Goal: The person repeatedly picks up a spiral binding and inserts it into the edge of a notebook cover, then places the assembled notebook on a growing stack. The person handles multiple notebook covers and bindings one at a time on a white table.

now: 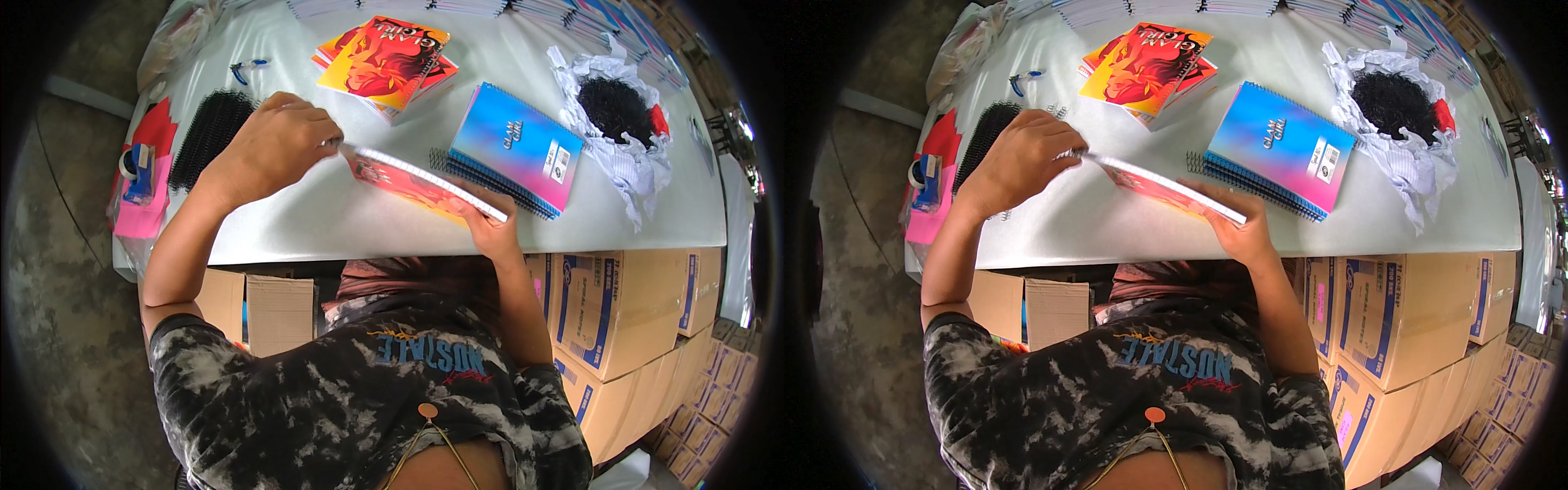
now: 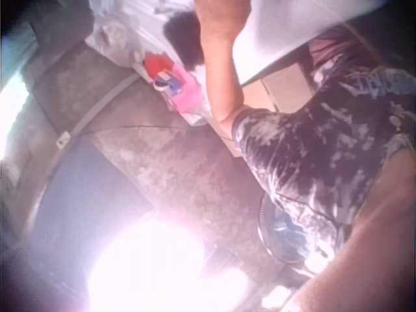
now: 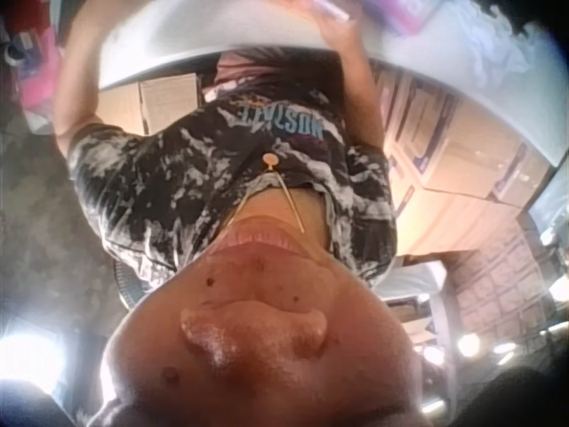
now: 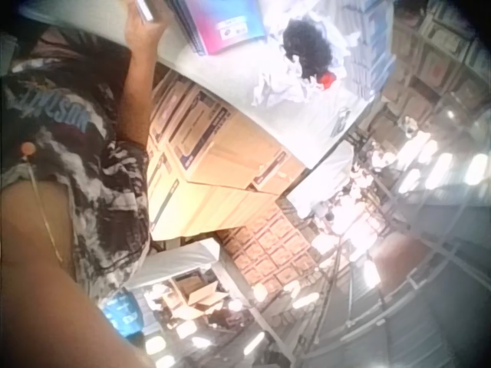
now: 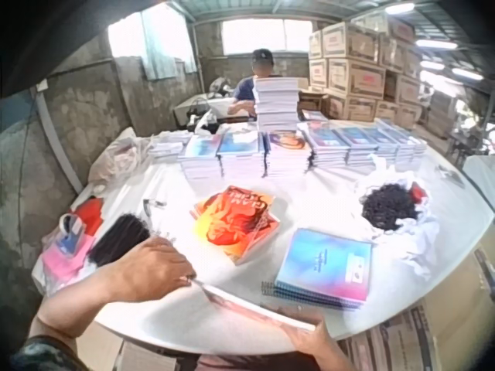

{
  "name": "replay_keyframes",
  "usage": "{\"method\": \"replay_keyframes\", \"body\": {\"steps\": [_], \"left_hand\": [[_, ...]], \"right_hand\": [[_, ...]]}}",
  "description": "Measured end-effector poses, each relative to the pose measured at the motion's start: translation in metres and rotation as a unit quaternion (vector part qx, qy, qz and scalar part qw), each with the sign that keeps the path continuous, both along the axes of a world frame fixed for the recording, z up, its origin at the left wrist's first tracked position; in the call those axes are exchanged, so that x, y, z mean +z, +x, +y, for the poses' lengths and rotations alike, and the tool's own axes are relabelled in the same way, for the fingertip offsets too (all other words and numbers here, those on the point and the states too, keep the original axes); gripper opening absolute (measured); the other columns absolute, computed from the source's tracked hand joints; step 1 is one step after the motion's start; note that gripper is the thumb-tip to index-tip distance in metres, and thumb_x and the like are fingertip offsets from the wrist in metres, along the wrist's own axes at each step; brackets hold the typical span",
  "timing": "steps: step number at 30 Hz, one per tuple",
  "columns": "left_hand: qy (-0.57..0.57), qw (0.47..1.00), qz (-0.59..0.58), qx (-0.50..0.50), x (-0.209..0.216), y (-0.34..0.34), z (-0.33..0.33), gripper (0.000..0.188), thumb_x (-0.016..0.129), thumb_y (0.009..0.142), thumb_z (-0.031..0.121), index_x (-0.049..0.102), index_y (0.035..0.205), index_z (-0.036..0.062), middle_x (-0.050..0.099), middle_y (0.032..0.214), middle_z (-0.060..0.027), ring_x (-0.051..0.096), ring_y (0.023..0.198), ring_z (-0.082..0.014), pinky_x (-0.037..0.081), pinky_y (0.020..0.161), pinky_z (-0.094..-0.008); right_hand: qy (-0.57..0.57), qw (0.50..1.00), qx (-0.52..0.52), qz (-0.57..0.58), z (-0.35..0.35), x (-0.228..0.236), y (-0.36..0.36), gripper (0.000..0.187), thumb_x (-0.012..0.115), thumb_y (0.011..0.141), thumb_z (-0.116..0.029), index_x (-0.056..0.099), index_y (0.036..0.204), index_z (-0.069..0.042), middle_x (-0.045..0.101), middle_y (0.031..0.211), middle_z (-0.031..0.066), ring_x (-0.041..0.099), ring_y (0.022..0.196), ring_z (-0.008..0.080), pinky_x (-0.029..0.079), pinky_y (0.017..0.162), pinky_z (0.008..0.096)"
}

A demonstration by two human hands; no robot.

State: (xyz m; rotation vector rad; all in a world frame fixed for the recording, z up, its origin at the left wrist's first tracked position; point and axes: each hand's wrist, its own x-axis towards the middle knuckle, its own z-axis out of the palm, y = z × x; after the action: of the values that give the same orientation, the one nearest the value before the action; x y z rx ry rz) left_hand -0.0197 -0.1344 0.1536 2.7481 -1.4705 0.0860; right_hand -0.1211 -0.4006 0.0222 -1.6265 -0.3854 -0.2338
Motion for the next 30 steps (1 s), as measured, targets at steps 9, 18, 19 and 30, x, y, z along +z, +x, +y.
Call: {"method": "replay_keyframes", "body": {"steps": [9, 18, 19, 30], "left_hand": [[-0.161, 0.961, -0.225, 0.023, -0.147, -0.035, 0.008, 0.096, 0.043, 0.066, 0.077, 0.037, 0.133, 0.0084, 0.018, 0.144, -0.0214, 0.005, 0.133, -0.0439, 0.002, 0.099, -0.0644], [-0.200, 0.957, -0.210, -0.017, -0.185, -0.047, 0.013, 0.117, 0.025, 0.071, 0.082, 0.005, 0.135, -0.0132, 0.008, 0.135, -0.0427, -0.010, 0.128, -0.0549, -0.012, 0.094, -0.0677], [-0.172, 0.936, -0.304, -0.030, -0.185, -0.032, 0.023, 0.116, 0.028, 0.071, 0.081, 0.006, 0.135, -0.0134, 0.008, 0.137, -0.0409, -0.008, 0.128, -0.0548, -0.011, 0.094, -0.0671], [-0.255, 0.925, -0.283, 0.013, -0.161, -0.048, 0.005, 0.089, 0.041, 0.082, 0.057, 0.021, 0.133, -0.0138, 0.021, 0.137, -0.0336, 0.010, 0.132, -0.0439, -0.002, 0.105, -0.0546]], "right_hand": [[-0.073, 0.988, -0.061, -0.121, 0.015, -0.008, -0.006, 0.037, 0.057, 0.071, 0.007, 0.062, 0.107, 0.001, 0.063, 0.106, 0.0157, 0.063, 0.095, 0.0261, 0.050, 0.083, 0.0297], [-0.066, 0.983, -0.039, -0.166, 0.026, -0.008, -0.007, 0.036, 0.059, 0.071, 0.002, 0.061, 0.107, 0.003, 0.063, 0.104, 0.0189, 0.063, 0.094, 0.0292, 0.050, 0.081, 0.0326], [-0.067, 0.980, -0.032, -0.186, 0.025, -0.012, -0.008, 0.037, 0.059, 0.070, 0.003, 0.061, 0.107, 0.003, 0.063, 0.105, 0.0187, 0.063, 0.095, 0.0291, 0.050, 0.082, 0.0327], [-0.084, 0.979, -0.038, -0.183, 0.027, -0.003, -0.012, 0.037, 0.056, 0.071, 0.004, 0.061, 0.107, 0.002, 0.064, 0.102, 0.0168, 0.065, 0.090, 0.0271, 0.051, 0.078, 0.0301]]}}
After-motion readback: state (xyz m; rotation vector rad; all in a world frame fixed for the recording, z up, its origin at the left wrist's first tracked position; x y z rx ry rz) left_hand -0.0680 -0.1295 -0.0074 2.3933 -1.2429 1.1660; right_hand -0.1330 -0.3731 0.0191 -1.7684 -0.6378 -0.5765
